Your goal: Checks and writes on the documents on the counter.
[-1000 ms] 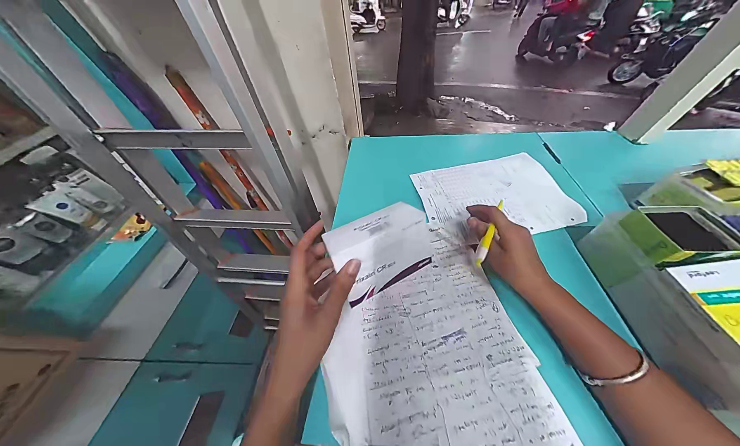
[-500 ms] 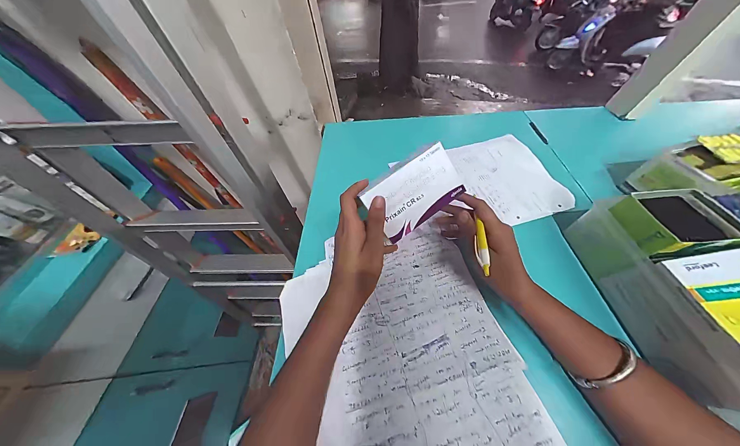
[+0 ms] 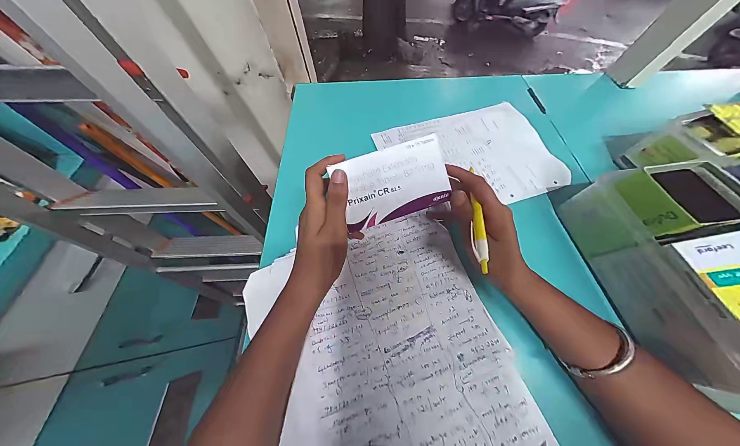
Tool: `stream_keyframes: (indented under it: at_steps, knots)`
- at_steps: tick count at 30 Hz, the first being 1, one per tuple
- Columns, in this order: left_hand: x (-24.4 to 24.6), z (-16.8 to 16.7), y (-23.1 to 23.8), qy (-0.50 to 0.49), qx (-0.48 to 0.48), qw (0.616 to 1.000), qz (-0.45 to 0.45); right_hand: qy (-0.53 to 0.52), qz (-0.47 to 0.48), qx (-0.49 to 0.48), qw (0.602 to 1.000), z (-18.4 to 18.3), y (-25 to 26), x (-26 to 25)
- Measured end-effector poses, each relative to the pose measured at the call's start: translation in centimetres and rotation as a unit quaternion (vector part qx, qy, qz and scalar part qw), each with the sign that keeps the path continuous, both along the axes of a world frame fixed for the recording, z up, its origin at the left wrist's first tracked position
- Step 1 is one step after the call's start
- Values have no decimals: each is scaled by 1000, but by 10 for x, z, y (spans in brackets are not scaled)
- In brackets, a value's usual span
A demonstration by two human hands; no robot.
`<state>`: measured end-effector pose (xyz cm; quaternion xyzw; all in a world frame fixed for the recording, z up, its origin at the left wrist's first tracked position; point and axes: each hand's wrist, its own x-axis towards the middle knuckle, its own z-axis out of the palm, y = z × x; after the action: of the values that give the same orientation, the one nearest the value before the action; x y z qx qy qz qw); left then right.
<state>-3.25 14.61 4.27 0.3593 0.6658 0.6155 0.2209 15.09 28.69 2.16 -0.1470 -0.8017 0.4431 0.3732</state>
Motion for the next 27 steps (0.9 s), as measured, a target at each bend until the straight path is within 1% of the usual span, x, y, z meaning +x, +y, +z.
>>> stream_keyframes:
  at_steps: [4, 9, 15, 17, 20, 23, 25, 27]
  knots:
    - [1, -2, 0, -8, -24, 1000, 3, -1, -5, 8, 1000, 1, -2, 0]
    - [2, -3, 1, -8, -19, 1000, 5, -7, -17, 23, 1000, 3, -3, -1]
    - [1, -3, 0, -1, -24, 1000, 2, -9, -8, 30, 999, 1, -2, 1]
    - [-1, 1, -2, -14, -25, 999, 14, -6, -8, 38, 999, -2, -2, 0]
    - [-6, 8, -6, -65, -14, 997, 43, 19, -24, 23, 999, -1, -5, 0]
    - [-17, 13, -9, -78, 2, 994, 82, 48, -46, 32, 997, 2, -8, 1]
    - [-24, 15, -11, -83, 6, 991, 107, 44, -35, 24, 998, 3, -12, 2]
    - [-31, 14, -12, -83, 6, 989, 125, 45, 10, -8, 999, 4, -17, 4]
